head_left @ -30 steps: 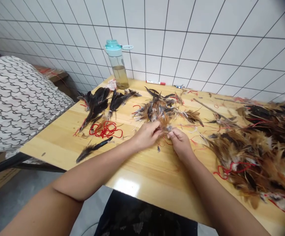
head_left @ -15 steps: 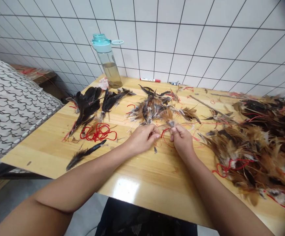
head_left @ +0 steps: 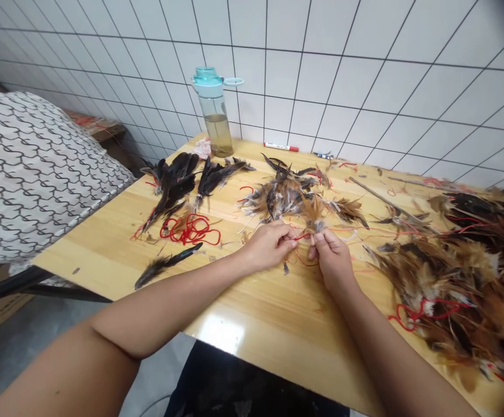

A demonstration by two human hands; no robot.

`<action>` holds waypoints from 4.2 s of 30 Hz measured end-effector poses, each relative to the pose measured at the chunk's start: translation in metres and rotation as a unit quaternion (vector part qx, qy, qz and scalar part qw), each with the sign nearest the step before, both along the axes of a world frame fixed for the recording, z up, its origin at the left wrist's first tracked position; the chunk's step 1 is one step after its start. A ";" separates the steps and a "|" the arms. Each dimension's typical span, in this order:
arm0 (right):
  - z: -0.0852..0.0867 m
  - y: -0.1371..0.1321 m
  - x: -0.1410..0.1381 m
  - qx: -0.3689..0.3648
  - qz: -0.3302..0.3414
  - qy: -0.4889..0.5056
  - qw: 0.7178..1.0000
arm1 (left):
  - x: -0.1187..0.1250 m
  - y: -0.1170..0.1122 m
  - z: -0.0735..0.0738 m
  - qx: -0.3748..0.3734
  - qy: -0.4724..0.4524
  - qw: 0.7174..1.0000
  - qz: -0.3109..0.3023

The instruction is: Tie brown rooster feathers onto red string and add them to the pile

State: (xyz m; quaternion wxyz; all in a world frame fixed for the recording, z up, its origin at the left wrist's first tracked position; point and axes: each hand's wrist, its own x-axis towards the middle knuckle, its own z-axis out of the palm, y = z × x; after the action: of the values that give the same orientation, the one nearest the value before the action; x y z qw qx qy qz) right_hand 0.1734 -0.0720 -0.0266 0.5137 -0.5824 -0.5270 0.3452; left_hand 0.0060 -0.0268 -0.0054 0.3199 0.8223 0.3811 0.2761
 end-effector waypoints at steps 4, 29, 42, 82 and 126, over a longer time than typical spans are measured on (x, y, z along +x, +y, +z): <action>0.000 0.001 0.003 0.000 -0.045 -0.052 0.998 | -0.001 0.000 0.001 0.005 -0.007 1.000 -0.001; -0.004 0.006 0.014 0.034 -0.061 -0.127 0.989 | -0.121 0.058 0.059 0.208 0.230 0.857 0.410; -0.004 0.004 0.011 0.044 -0.035 -0.150 0.987 | -0.085 0.086 0.003 0.112 0.262 0.930 0.234; 0.001 -0.004 -0.005 -0.040 0.198 0.141 0.969 | -0.028 0.011 0.022 0.004 -0.185 0.983 -0.003; 0.004 -0.002 0.008 -0.046 0.298 0.107 0.948 | -0.011 -0.002 0.023 -0.289 -0.396 0.871 0.023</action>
State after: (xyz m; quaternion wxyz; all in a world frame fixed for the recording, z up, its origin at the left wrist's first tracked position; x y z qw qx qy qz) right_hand 0.1818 -0.0743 -0.0221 0.4132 -0.3820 -0.6021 0.5665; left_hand -0.0053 -0.0288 0.0177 0.6610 0.5060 0.3038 0.4634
